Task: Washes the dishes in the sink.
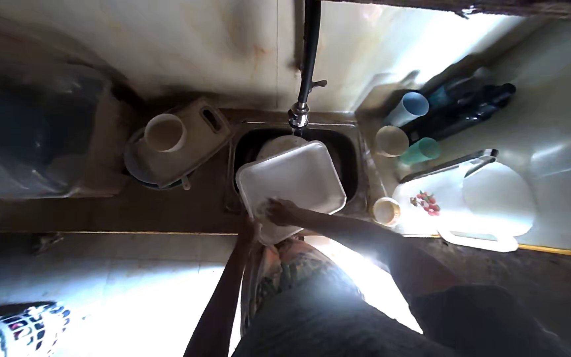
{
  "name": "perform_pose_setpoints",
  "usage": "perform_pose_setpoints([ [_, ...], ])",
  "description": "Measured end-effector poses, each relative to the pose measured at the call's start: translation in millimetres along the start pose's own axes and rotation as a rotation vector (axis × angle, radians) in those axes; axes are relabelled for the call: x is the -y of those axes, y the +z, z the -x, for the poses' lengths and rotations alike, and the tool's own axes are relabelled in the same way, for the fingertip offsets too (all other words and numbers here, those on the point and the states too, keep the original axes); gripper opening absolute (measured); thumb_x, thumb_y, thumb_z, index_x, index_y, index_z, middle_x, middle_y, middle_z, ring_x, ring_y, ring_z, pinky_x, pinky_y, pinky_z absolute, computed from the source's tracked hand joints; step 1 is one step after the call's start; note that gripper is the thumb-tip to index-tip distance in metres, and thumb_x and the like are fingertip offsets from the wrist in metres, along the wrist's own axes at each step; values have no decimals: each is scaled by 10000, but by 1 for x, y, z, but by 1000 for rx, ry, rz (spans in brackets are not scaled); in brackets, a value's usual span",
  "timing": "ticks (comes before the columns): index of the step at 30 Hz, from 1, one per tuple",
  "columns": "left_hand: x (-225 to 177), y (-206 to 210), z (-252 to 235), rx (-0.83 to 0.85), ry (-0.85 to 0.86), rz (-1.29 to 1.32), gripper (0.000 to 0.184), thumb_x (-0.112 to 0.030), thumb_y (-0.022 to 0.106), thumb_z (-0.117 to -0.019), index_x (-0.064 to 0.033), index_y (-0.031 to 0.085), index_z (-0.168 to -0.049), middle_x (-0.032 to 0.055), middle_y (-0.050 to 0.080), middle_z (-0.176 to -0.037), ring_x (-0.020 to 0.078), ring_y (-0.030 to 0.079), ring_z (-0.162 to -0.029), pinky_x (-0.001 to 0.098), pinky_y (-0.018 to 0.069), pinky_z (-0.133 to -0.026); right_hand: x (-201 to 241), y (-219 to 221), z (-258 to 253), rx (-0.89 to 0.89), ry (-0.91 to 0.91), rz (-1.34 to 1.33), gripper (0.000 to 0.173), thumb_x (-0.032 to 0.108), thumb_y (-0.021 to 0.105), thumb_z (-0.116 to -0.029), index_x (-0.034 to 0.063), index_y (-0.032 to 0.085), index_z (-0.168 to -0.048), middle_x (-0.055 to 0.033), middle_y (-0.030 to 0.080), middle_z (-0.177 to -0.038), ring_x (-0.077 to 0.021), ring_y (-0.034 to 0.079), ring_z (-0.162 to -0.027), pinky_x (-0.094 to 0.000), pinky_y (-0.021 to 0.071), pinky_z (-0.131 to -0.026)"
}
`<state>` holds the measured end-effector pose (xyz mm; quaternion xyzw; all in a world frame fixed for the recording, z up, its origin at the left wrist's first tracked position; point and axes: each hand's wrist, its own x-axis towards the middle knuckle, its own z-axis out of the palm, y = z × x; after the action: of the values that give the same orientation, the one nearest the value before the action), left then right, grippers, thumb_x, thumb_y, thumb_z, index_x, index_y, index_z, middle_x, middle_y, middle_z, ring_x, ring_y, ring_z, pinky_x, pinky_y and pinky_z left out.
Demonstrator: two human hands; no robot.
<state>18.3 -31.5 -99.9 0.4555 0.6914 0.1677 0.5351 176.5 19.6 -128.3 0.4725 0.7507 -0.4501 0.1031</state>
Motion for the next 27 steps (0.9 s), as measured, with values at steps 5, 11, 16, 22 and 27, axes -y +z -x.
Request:
perform_pose_setpoints([
  [5, 3, -7, 5, -12, -47, 174, 668, 88, 556, -906, 96, 287, -1517, 296, 531, -1301, 277, 590, -1059, 390, 512, -907, -52, -37, 11, -195, 357, -8, 434, 223, 435, -1092, 52, 518, -1482, -248, 504, -1497, -440, 558, -1308, -597, 468, -1055],
  [11, -3, -12, 9, 58, -52, 91, 451, 23, 545, -983, 142, 416, -1399, 253, 588, -1147, 214, 593, -939, 343, 515, -842, -20, -61, -28, -588, 352, -84, 504, 235, 490, -1074, 25, 439, -1529, -262, 449, -1541, -432, 440, -1429, -560, 397, -1152],
  [16, -12, -21, 7, 20, -96, 49, 538, 54, 565, -954, 113, 380, -1456, 274, 570, -1225, 249, 594, -1007, 369, 512, -883, 18, -38, -39, -575, 104, -92, 476, 225, 501, -1066, 72, 485, -1517, -223, 544, -1466, -408, 516, -1363, -560, 446, -1104],
  [22, -5, -27, 5, 67, -71, 29, 548, 65, 566, -950, 106, 371, -1461, 275, 569, -1247, 247, 604, -1024, 374, 520, -900, 46, -25, -52, -525, -52, -367, 391, 217, 589, -1040, 34, 601, -1385, -234, 652, -1294, -396, 625, -1208, -557, 495, -1042],
  [27, -13, -35, 1, 52, -29, -136, 617, 26, 676, -888, 120, 415, -1439, 309, 551, -1338, 327, 575, -1210, 435, 468, -1033, 61, -29, -19, -221, -15, -534, 543, 180, 587, -1048, 11, 425, -1538, -276, 595, -1391, -418, 608, -1249, -576, 459, -1077],
])
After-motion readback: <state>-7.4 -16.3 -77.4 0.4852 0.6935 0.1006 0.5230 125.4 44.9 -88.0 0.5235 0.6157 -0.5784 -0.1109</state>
